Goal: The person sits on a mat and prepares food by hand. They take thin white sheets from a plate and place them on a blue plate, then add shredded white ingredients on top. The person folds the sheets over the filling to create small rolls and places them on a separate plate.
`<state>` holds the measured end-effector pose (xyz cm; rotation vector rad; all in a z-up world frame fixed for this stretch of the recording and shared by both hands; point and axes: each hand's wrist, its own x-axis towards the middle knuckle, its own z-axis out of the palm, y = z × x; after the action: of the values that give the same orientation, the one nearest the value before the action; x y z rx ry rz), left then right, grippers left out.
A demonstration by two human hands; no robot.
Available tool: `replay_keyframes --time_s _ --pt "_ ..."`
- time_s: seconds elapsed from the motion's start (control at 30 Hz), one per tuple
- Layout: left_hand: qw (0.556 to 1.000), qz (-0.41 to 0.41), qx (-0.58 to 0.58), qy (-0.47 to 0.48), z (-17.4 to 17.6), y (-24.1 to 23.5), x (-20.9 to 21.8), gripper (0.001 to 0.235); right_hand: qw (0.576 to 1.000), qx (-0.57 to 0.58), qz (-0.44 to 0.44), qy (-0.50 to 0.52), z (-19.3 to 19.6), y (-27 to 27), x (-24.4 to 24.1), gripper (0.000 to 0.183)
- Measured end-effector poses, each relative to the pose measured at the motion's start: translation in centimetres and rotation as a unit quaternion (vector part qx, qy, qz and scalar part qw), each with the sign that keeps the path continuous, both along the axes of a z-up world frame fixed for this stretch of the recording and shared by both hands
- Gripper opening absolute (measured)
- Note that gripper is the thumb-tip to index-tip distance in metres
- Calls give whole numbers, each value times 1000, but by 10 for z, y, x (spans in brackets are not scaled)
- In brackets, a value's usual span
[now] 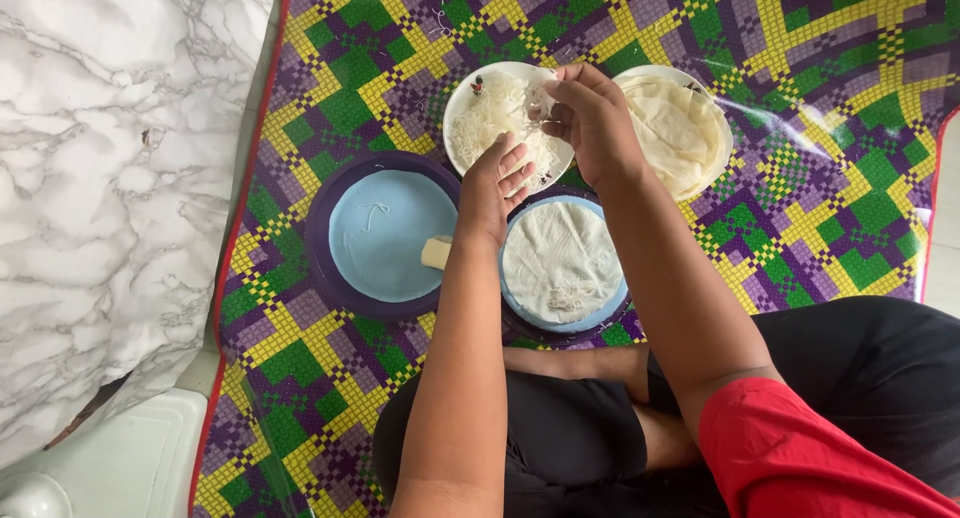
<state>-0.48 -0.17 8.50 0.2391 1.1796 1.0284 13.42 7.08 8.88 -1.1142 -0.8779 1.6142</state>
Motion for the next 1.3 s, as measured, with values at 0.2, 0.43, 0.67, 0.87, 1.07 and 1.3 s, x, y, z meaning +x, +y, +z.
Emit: replay_keyframes --time_s 0.2,0.43,0.67,0.87,1.07,1.3 --pt "983 47 75 -163 -17 2 -4 95 991 55 78 -89 15 -13 -2 10" --pt "973 111 112 -171 -39 7 -4 66 974 120 90 -171 -22 -12 4 36" --pt "979 153 63 -120 -44 8 -5 72 956 127 58 -256 -45 -7 13 35" --pt "976 175 64 -110 -61 7 -5 70 957 148 22 -249 -51 -4 16 28" --pt "991 125 27 -48 -28 6 -5 84 949 179 6 -258 -31 -7 8 21" --pt "949 -72 101 289 -22 1 4 77 929 249 5 -273 -18 1 7 18"
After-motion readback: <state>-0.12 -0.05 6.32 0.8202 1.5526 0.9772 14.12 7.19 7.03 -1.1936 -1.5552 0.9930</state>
